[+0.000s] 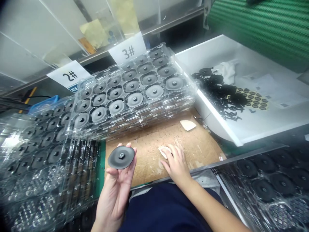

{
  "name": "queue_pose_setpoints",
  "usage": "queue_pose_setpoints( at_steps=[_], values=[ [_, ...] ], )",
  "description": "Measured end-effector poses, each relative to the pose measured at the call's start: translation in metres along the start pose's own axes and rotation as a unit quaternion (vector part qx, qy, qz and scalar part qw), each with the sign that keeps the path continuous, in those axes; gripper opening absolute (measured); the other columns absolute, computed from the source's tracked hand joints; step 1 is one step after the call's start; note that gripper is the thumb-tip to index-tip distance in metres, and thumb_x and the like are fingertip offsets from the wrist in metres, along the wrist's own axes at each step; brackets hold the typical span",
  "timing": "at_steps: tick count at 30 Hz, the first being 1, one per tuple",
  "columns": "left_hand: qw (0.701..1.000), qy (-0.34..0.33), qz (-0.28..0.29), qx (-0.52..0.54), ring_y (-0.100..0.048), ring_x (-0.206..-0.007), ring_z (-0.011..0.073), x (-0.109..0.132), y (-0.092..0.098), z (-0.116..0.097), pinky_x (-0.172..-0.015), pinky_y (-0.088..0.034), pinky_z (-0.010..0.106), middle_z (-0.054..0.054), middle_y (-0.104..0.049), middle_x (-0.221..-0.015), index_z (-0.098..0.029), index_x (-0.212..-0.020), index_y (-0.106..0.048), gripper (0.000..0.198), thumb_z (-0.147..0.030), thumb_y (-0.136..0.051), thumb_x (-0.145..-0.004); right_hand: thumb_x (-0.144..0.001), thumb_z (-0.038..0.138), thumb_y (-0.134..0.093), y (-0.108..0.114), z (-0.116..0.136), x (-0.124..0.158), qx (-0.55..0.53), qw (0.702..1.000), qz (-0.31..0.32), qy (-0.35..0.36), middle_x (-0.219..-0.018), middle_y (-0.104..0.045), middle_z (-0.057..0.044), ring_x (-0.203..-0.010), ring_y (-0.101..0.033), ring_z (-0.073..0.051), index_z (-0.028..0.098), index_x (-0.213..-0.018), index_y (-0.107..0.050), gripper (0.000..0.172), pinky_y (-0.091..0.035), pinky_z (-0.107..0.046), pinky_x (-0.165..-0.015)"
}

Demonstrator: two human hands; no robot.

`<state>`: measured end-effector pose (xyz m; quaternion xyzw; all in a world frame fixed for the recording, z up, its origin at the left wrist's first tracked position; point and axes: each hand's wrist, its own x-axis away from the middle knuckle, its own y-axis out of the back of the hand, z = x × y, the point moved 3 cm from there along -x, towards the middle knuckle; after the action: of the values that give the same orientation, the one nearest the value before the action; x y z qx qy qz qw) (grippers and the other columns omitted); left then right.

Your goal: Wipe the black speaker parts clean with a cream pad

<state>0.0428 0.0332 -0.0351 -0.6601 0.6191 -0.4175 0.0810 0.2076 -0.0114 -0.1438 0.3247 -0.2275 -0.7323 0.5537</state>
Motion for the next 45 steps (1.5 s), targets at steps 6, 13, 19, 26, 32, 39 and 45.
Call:
queue_pose_setpoints(
  at_steps=[6,13,19,26,32,39,45],
  values=[
    [0.999,-0.024,0.015,-0.018,-0.051,-0.115,0.0285,0.003,-0.004,0.001,-0.100,-0.040,0.039,0.007,-0.060,-0.121,-0.023,-0.114,-0.057,0.052,-0.038,-0.068,-0.066,-0.085,0.025,-0.050,0.024,0.021,-0.023,-0.059,0.998,0.001,0.026,-0.098,-0.062,-0.006,-0.096,-0.056,-0.024,0.026,-0.103,-0.061,0.021,-0.045,-0.042,-0.085],
    [0.998,-0.053,0.039,-0.024,-0.052,-0.114,0.0212,0.007,-0.004,0.004,-0.095,-0.045,0.028,0.003,-0.060,-0.121,-0.026,-0.118,-0.053,0.044,-0.028,-0.063,-0.075,-0.084,0.020,-0.054,0.071,0.111,-0.043,-0.167,0.978,0.001,0.128,-0.108,-0.059,-0.007,-0.101,-0.052,-0.020,0.022,-0.109,-0.062,0.026,-0.045,-0.039,-0.085],
    [0.998,-0.033,0.045,0.002,-0.053,-0.113,0.0206,0.013,0.001,0.004,-0.094,-0.044,0.028,0.004,-0.060,-0.119,-0.028,-0.121,-0.050,0.049,-0.024,-0.064,-0.075,-0.080,0.014,-0.056,0.072,0.126,-0.042,-0.146,0.978,0.005,0.149,-0.103,-0.060,-0.007,-0.094,-0.051,-0.020,0.021,-0.105,-0.065,0.027,-0.046,-0.037,-0.081],
    [0.999,-0.029,0.040,0.013,-0.054,-0.111,0.0193,0.017,0.007,0.003,-0.093,-0.045,0.025,0.003,-0.060,-0.120,-0.026,-0.118,-0.053,0.044,-0.025,-0.063,-0.075,-0.081,0.013,-0.056,0.070,0.132,-0.041,-0.139,0.977,0.031,0.157,-0.103,-0.061,-0.007,-0.092,-0.052,-0.019,0.021,-0.105,-0.065,0.027,-0.048,-0.035,-0.079],
    [0.998,-0.054,0.029,0.011,-0.054,-0.111,0.0186,0.020,0.008,-0.004,-0.091,-0.046,0.023,0.003,-0.060,-0.121,-0.029,-0.117,-0.055,0.049,-0.024,-0.068,-0.071,-0.081,0.013,-0.056,0.071,0.134,-0.045,-0.140,0.971,0.042,0.188,-0.103,-0.062,-0.006,-0.092,-0.053,-0.018,0.022,-0.105,-0.065,0.027,-0.048,-0.035,-0.079],
    [0.998,-0.044,0.042,0.027,-0.053,-0.113,0.0205,0.022,0.007,-0.006,-0.094,-0.045,0.027,0.001,-0.059,-0.123,-0.033,-0.119,-0.053,0.051,-0.019,-0.066,-0.073,-0.080,0.012,-0.057,0.073,0.141,-0.042,-0.140,0.966,0.038,0.213,-0.104,-0.062,-0.007,-0.093,-0.053,-0.018,0.019,-0.104,-0.065,0.026,-0.048,-0.034,-0.080],
    [0.998,-0.024,0.033,0.040,-0.057,-0.108,0.0183,0.024,0.009,-0.006,-0.092,-0.046,0.025,-0.001,-0.061,-0.121,-0.037,-0.119,-0.052,0.052,-0.020,-0.067,-0.072,-0.080,0.011,-0.057,0.074,0.145,-0.040,-0.148,0.959,0.032,0.238,-0.104,-0.062,-0.008,-0.093,-0.053,-0.017,0.017,-0.101,-0.066,0.024,-0.049,-0.033,-0.080]
  ],
)
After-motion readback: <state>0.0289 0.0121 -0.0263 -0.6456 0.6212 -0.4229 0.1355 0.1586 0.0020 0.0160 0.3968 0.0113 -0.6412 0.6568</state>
